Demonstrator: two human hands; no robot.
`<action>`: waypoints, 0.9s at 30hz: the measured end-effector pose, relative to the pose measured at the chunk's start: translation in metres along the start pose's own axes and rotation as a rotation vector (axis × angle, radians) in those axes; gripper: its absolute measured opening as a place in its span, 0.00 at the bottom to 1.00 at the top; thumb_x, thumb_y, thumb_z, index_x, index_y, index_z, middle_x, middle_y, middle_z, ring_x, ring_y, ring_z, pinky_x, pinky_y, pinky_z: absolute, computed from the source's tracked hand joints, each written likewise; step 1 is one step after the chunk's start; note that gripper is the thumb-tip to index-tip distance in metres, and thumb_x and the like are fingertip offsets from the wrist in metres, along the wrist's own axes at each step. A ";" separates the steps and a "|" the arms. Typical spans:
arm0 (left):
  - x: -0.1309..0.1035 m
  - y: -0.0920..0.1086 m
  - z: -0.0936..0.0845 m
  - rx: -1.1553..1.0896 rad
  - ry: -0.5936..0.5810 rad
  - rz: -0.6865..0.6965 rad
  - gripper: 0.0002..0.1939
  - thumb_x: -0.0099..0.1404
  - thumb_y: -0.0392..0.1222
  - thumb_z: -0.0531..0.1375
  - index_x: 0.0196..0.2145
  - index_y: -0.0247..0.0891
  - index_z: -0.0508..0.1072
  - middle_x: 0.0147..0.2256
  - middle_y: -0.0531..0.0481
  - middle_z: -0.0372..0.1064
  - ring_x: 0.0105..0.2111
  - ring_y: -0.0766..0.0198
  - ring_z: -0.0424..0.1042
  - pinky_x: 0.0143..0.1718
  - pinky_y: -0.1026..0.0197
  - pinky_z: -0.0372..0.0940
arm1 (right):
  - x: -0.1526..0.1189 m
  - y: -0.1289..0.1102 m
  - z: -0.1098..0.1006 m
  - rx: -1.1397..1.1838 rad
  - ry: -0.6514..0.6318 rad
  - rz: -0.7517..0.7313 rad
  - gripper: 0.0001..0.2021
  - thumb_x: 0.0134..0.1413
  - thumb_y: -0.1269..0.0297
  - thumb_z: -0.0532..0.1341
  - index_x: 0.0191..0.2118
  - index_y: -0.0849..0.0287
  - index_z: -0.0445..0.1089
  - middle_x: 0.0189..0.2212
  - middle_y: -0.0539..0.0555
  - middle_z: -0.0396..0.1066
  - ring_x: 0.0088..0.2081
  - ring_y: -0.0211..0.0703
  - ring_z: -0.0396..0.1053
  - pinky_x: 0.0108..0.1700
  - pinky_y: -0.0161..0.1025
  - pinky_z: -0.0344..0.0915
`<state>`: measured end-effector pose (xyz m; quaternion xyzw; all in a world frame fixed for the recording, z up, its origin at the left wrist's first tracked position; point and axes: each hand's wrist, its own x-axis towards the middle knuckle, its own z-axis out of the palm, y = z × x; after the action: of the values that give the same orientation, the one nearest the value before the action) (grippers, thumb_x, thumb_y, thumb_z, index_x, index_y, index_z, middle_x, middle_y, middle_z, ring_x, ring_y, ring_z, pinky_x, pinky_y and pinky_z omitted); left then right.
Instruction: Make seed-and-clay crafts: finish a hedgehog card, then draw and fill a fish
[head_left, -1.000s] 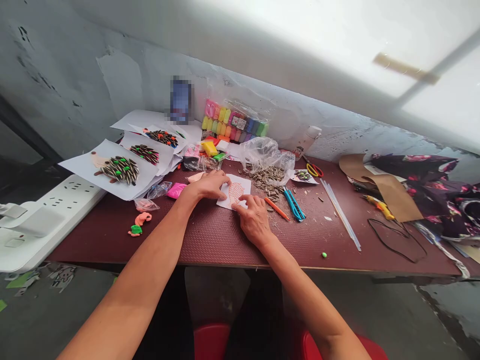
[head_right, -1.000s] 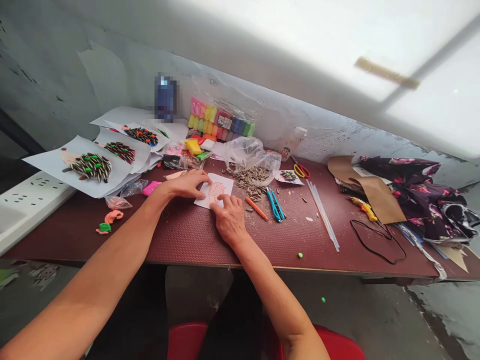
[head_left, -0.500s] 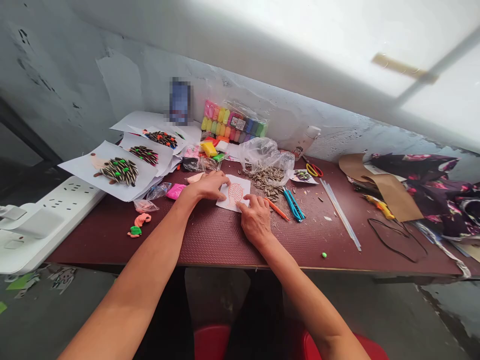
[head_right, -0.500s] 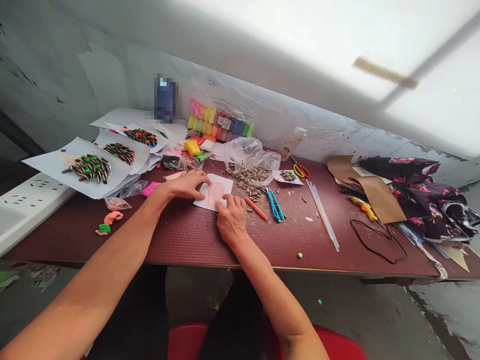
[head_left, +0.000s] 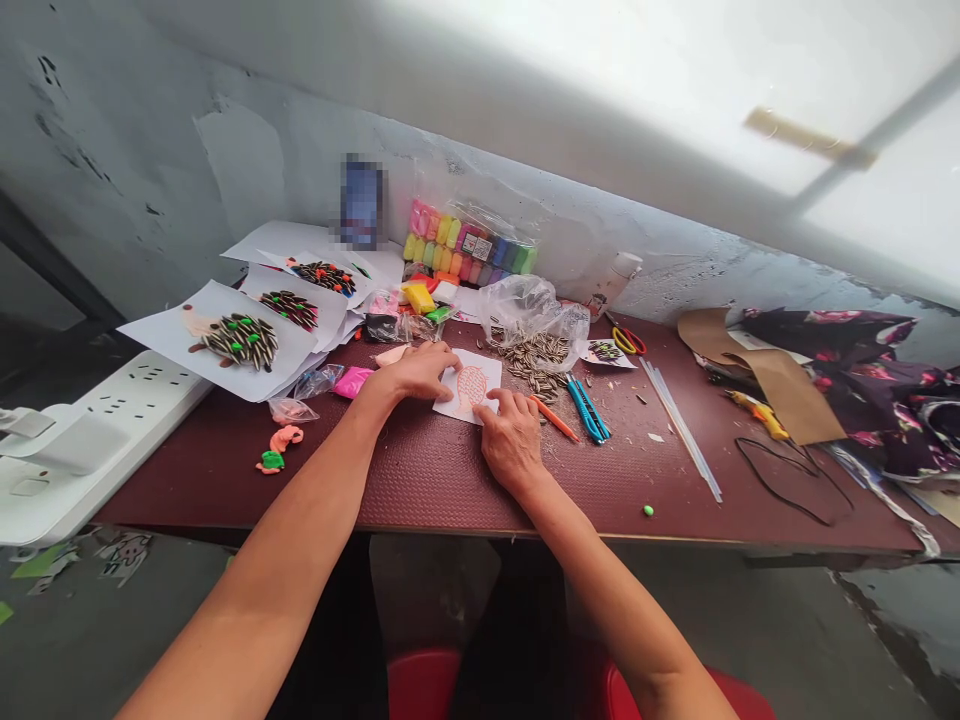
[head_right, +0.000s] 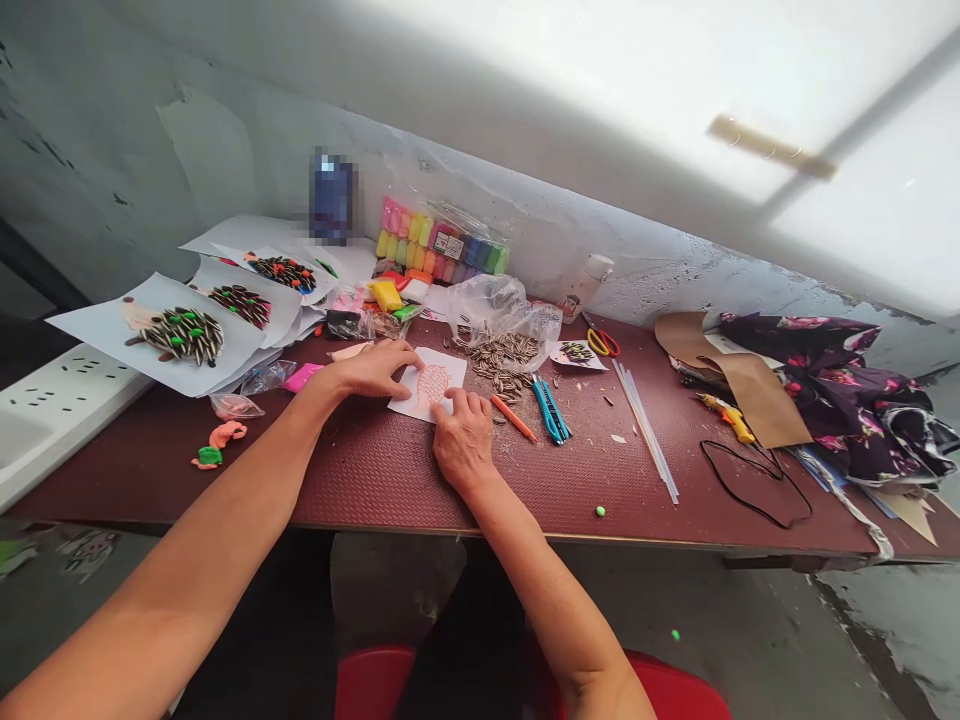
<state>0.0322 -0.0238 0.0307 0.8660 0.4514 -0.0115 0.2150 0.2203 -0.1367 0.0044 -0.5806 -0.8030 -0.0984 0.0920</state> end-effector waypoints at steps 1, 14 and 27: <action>0.000 0.000 0.000 0.000 -0.001 0.000 0.30 0.53 0.46 0.60 0.56 0.46 0.70 0.60 0.45 0.61 0.61 0.46 0.58 0.62 0.45 0.56 | 0.000 0.000 0.000 0.005 0.004 0.004 0.15 0.66 0.70 0.55 0.49 0.54 0.77 0.53 0.60 0.69 0.47 0.50 0.60 0.50 0.46 0.52; 0.000 0.000 0.000 0.002 0.010 -0.001 0.28 0.55 0.45 0.60 0.55 0.45 0.70 0.60 0.45 0.62 0.61 0.47 0.58 0.62 0.46 0.56 | 0.002 0.002 0.003 0.045 0.000 -0.062 0.19 0.67 0.70 0.54 0.56 0.46 0.74 0.57 0.59 0.66 0.50 0.50 0.59 0.51 0.45 0.53; 0.000 0.000 0.001 -0.002 0.018 -0.001 0.29 0.54 0.45 0.61 0.55 0.48 0.70 0.59 0.46 0.63 0.60 0.48 0.59 0.62 0.45 0.56 | 0.003 0.005 0.008 0.139 -0.013 -0.050 0.23 0.64 0.74 0.54 0.59 0.47 0.72 0.59 0.59 0.64 0.49 0.49 0.61 0.51 0.45 0.56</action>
<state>0.0324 -0.0237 0.0294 0.8656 0.4536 -0.0035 0.2120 0.2241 -0.1301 -0.0022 -0.5533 -0.8226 -0.0409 0.1244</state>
